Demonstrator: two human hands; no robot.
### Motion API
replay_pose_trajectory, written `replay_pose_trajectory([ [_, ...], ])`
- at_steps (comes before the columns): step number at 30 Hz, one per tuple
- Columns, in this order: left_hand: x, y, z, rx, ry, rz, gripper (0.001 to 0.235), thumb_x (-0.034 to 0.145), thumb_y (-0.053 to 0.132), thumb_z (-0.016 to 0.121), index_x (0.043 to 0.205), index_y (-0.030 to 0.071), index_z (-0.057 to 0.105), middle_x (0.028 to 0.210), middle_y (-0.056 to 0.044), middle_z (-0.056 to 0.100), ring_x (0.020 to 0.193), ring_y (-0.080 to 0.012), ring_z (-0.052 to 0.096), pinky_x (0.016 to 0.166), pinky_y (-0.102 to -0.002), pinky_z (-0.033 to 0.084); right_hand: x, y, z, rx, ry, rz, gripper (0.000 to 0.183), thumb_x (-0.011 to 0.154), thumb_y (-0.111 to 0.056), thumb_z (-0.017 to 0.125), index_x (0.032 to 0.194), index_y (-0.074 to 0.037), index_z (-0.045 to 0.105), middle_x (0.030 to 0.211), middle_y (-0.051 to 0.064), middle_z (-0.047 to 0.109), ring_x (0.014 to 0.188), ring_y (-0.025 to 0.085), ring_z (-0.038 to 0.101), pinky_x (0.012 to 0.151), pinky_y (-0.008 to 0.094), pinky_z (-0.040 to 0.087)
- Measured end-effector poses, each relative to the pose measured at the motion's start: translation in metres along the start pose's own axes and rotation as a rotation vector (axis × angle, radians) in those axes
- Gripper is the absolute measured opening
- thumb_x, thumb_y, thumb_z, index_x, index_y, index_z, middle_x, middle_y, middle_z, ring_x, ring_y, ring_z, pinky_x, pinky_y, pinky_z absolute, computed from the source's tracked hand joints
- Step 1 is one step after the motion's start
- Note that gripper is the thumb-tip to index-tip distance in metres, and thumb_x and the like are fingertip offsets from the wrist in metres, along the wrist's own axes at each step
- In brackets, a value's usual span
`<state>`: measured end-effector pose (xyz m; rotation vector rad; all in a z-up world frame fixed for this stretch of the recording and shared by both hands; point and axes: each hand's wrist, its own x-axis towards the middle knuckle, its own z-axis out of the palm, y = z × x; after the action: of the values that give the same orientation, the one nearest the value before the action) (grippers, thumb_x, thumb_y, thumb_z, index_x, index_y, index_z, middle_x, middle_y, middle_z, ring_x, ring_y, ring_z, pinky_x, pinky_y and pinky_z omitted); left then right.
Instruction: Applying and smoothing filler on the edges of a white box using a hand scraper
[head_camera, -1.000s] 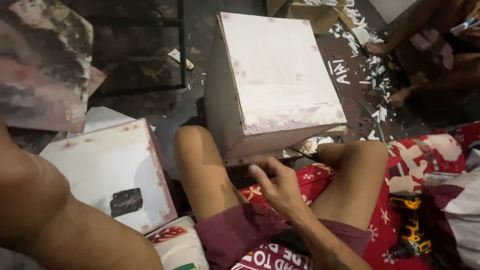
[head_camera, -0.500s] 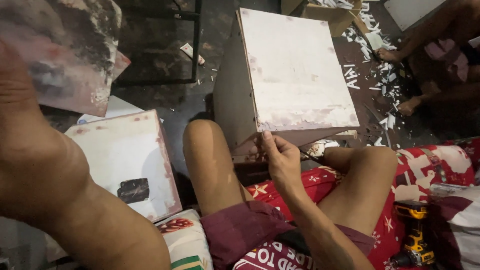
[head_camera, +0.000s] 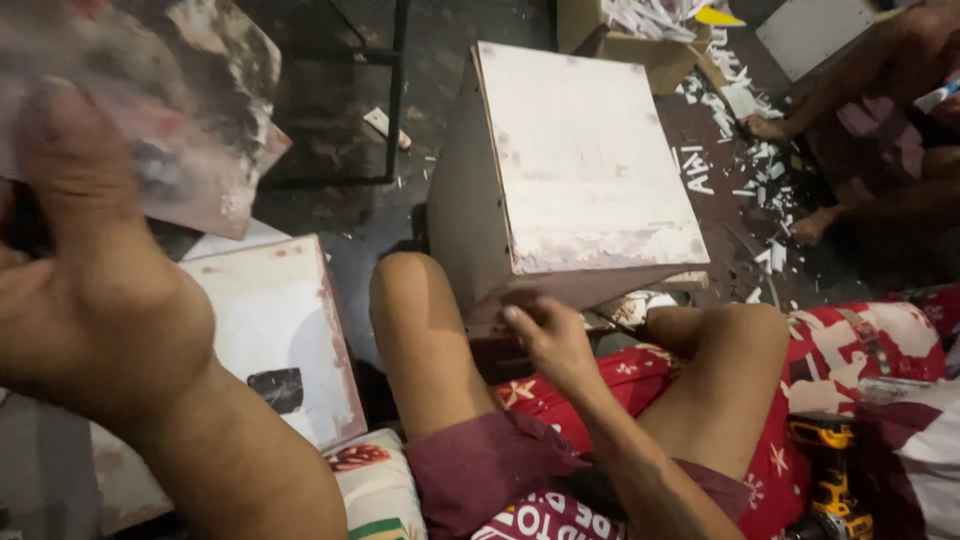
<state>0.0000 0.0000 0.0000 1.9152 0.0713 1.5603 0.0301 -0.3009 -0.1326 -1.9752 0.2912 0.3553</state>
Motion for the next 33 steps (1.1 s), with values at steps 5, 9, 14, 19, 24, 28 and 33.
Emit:
replay_pose_trajectory([
  [5, 0.001, -0.003, 0.001, -0.081, -0.085, -0.095, 0.035, 0.134, 0.012, 0.064, 0.117, -0.018, 0.070, 0.104, -0.025, 0.068, 0.098, -0.0299, 0.063, 0.088, -0.043, 0.050, -0.007, 0.049, -0.016, 0.087, -0.006, -0.063, 0.021, 0.098, -0.018, 0.065, 0.095, 0.001, 0.073, 0.072, 0.011, 0.072, 0.066, 0.018, 0.066, 0.067, 0.032, 0.056],
  [9, -0.006, -0.010, 0.010, 0.002, -0.131, -0.187, 0.036, 0.133, 0.001, 0.080, 0.103, -0.011, 0.064, 0.087, -0.014, 0.051, 0.081, -0.0218, 0.042, 0.073, -0.041, 0.034, -0.017, 0.060, -0.030, 0.152, 0.035, 0.011, 0.026, 0.097, -0.013, 0.061, 0.116, 0.004, 0.069, 0.069, 0.013, 0.069, 0.065, 0.018, 0.063, 0.071, 0.032, 0.055],
  [14, -0.002, 0.005, 0.030, -0.029, -0.254, -0.084, 0.047, 0.108, -0.009, 0.072, 0.148, -0.017, 0.048, 0.147, -0.035, 0.059, 0.137, -0.0458, 0.059, 0.120, -0.049, 0.043, -0.037, 0.058, -0.039, 0.212, 0.019, -0.014, 0.027, 0.098, -0.016, 0.062, 0.113, 0.004, 0.074, 0.077, 0.013, 0.073, 0.074, 0.019, 0.068, 0.075, 0.032, 0.056],
  [19, -0.005, 0.049, 0.042, -0.277, -0.572, -0.262, 0.097, 0.105, 0.002, 0.062, 0.174, 0.009, -0.007, 0.186, -0.006, -0.011, 0.186, -0.0243, -0.009, 0.164, -0.039, -0.007, -0.066, 0.010, -0.051, 0.293, 0.101, -0.326, 0.030, 0.095, -0.008, 0.062, 0.122, 0.002, 0.067, 0.102, 0.018, 0.074, 0.097, 0.024, 0.072, 0.088, 0.034, 0.062],
  [24, -0.016, 0.113, 0.062, -0.864, -0.889, -0.478, 0.097, 0.100, -0.002, 0.057, 0.163, 0.018, -0.014, 0.119, -0.012, 0.067, 0.073, -0.0102, 0.062, 0.051, -0.021, 0.061, -0.064, -0.012, -0.074, 0.581, -0.011, -0.590, 0.081, 0.093, -0.041, 0.063, 0.158, -0.008, 0.027, 0.161, 0.024, 0.040, 0.142, 0.038, 0.050, 0.105, 0.048, 0.051],
  [28, -0.045, 0.133, 0.074, -0.784, -1.098, -0.260, 0.090, 0.093, 0.013, 0.057, 0.164, 0.008, 0.002, 0.108, -0.006, 0.073, 0.078, -0.0248, 0.069, 0.078, -0.034, 0.056, -0.061, 0.026, -0.081, 0.967, -0.214, -0.448, 0.071, 0.094, -0.030, 0.076, 0.144, 0.006, 0.038, 0.135, 0.025, 0.062, 0.122, 0.032, 0.062, 0.106, 0.045, 0.048],
  [33, -0.063, 0.146, 0.086, -0.807, -1.248, -0.247, 0.091, 0.096, 0.009, 0.058, 0.167, 0.012, 0.001, 0.059, 0.001, 0.046, 0.042, -0.0154, 0.039, 0.045, -0.033, 0.037, -0.072, 0.031, -0.090, 0.853, -0.145, -0.479, 0.047, 0.101, -0.009, 0.056, 0.056, -0.001, 0.049, 0.055, 0.006, 0.047, 0.055, 0.018, 0.044, 0.056, 0.035, 0.036],
])
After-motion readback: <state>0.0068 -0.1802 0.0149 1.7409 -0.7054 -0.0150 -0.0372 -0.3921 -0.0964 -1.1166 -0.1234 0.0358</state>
